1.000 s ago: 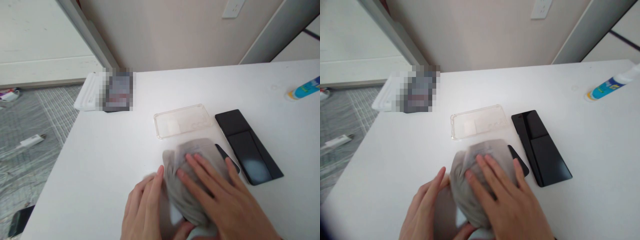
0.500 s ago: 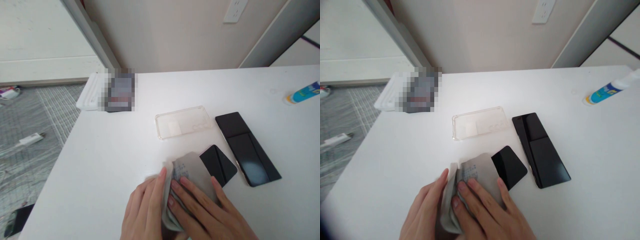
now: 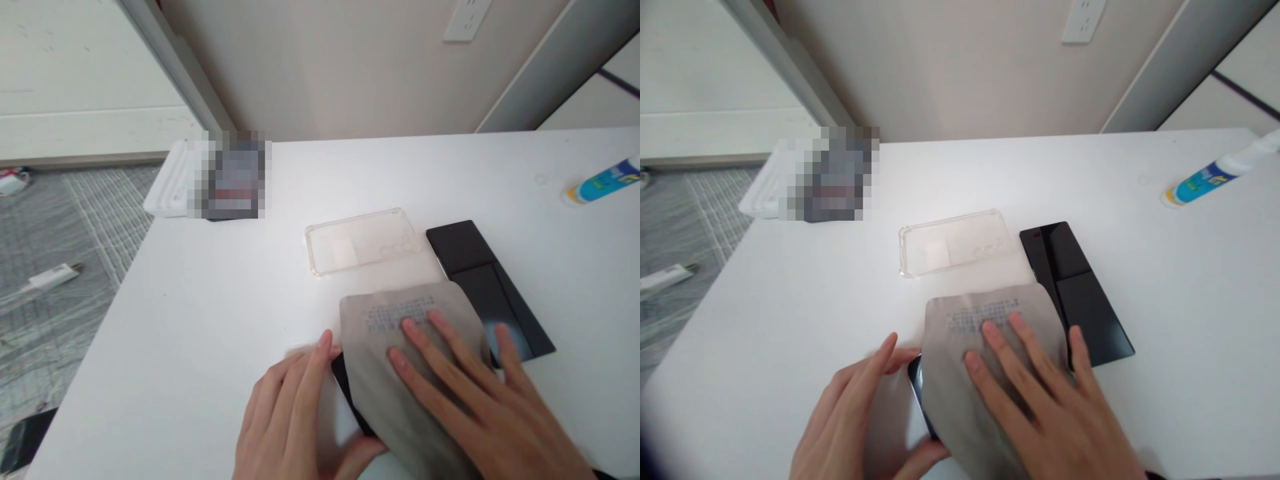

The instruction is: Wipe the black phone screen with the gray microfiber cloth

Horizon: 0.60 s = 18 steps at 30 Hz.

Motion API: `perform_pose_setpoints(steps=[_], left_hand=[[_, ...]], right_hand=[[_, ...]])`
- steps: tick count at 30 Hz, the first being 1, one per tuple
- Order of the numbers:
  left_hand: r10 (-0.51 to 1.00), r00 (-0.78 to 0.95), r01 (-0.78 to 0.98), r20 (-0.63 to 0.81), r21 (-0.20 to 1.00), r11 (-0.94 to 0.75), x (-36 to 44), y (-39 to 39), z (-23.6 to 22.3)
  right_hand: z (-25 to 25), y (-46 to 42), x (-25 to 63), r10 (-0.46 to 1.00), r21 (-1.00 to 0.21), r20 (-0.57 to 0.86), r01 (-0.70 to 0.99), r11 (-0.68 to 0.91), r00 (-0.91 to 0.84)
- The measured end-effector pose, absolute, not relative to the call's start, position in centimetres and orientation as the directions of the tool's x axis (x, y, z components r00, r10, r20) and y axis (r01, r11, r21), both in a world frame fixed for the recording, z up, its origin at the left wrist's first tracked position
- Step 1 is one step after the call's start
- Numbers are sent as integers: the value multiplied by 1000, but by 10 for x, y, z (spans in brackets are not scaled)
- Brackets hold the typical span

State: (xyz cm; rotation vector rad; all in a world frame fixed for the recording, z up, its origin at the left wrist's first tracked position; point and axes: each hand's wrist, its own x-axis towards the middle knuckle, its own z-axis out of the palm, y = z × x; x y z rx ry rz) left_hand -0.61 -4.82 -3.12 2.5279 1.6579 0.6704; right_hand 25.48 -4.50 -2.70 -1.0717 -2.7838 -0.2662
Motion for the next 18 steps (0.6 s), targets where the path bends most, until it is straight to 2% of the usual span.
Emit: perform_pose_setpoints(steps=[4,7,9,13,18], left_hand=[[882,354,863,312,254,-436,-3,-48,-31],[891,327,868,314,272,-415,-2,-49,-33],[894,314,868,320,285,-407,-2,-50,-34],[900,338,874,275,262,-409,-7,-50,-32],[907,323,876,271,277,-395,-8,-53,-33]], right_hand=[[-25,-46,263,558,86,203,583,808,-804],[-22,-45,271,654,97,181,675,731,-734],[-22,-45,270,667,102,193,691,716,-720],[-23,-46,260,564,113,210,593,798,-799],[-18,-42,273,681,108,189,704,701,-707]])
